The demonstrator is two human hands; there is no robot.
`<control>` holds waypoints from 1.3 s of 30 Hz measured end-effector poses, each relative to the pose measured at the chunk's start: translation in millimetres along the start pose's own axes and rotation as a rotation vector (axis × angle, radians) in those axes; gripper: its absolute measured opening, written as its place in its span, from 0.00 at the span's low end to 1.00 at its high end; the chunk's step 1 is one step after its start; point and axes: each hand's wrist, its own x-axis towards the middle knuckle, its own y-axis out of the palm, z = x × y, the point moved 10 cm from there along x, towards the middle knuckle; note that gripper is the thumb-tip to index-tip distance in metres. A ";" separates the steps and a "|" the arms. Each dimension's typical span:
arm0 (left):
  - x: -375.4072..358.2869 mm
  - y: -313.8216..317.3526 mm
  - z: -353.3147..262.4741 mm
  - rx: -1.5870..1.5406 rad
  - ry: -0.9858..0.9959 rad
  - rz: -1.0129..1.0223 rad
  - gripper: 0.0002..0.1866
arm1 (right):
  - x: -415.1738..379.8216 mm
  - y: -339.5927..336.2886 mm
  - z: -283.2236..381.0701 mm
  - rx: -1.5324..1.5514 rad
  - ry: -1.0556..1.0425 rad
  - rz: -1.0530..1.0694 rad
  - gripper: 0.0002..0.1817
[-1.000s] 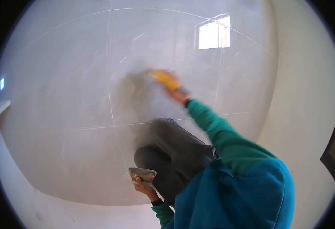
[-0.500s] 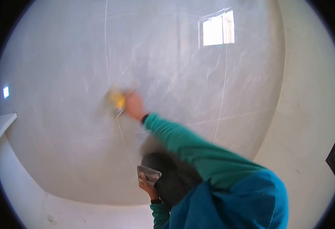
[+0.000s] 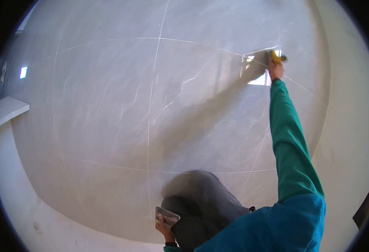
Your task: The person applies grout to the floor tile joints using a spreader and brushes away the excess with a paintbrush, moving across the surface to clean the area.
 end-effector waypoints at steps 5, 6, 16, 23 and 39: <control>4.8 2.2 1.2 -0.013 -0.029 -0.013 0.19 | -82.8 110.0 219.2 0.067 -0.011 0.284 0.08; 5.6 -0.6 2.9 -0.010 -0.023 -0.017 0.19 | -129.2 87.9 292.3 0.213 -0.162 0.270 0.07; 6.1 -11.0 10.2 -0.007 0.008 -0.010 0.12 | -227.3 51.5 399.3 0.786 -0.728 0.241 0.21; 5.9 -19.3 48.3 -0.090 -0.043 -0.054 0.13 | -195.1 83.6 350.2 0.019 -0.430 0.226 0.10; 8.0 -11.2 46.9 -0.353 -0.111 -0.033 0.15 | -265.9 24.4 299.7 0.302 -0.558 0.565 0.16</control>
